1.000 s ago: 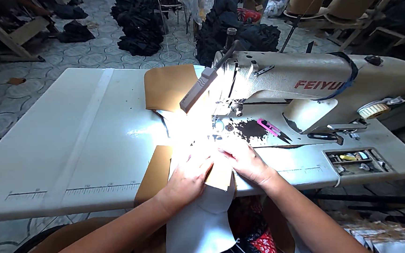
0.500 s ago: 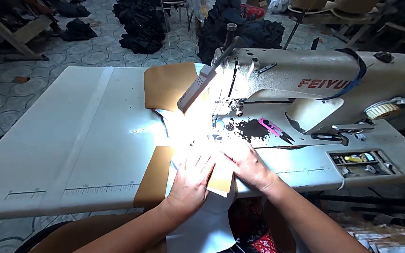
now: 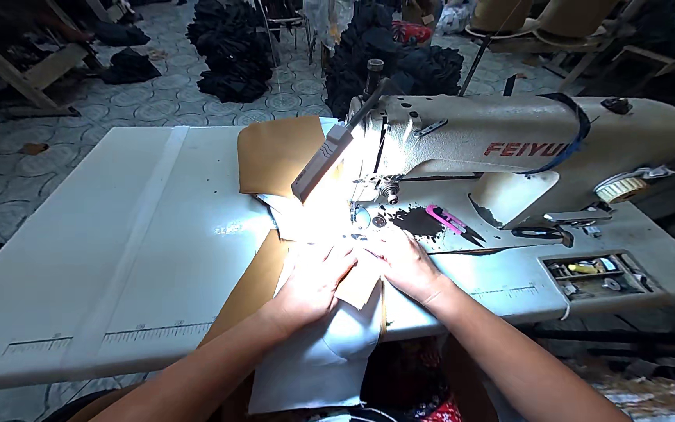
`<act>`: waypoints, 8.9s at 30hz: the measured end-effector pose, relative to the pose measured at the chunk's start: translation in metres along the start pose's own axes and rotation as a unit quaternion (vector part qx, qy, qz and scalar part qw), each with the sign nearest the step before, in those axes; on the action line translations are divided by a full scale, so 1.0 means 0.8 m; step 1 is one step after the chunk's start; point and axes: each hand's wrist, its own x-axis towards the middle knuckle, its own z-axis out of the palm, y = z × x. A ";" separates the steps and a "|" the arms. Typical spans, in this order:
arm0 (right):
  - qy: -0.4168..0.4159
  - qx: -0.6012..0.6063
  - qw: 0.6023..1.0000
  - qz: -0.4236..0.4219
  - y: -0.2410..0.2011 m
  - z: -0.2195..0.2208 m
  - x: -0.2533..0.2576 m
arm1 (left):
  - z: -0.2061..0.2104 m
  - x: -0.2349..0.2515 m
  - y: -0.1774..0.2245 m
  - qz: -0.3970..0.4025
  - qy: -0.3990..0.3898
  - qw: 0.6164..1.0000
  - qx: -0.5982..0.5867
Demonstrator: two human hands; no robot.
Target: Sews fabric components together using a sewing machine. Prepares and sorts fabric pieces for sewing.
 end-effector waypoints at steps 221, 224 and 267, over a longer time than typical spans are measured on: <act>-0.224 0.114 0.672 0.696 -0.074 0.010 -0.473 | 0.033 0.165 0.091 0.049 -0.049 0.997 -0.033; -0.233 0.116 0.671 0.694 -0.064 0.025 -0.468 | 0.027 0.130 0.061 0.028 0.002 0.990 -0.136; 0.161 0.378 0.866 0.286 -0.050 -0.066 -0.276 | 0.015 -0.028 0.184 -0.008 -0.211 0.891 -0.402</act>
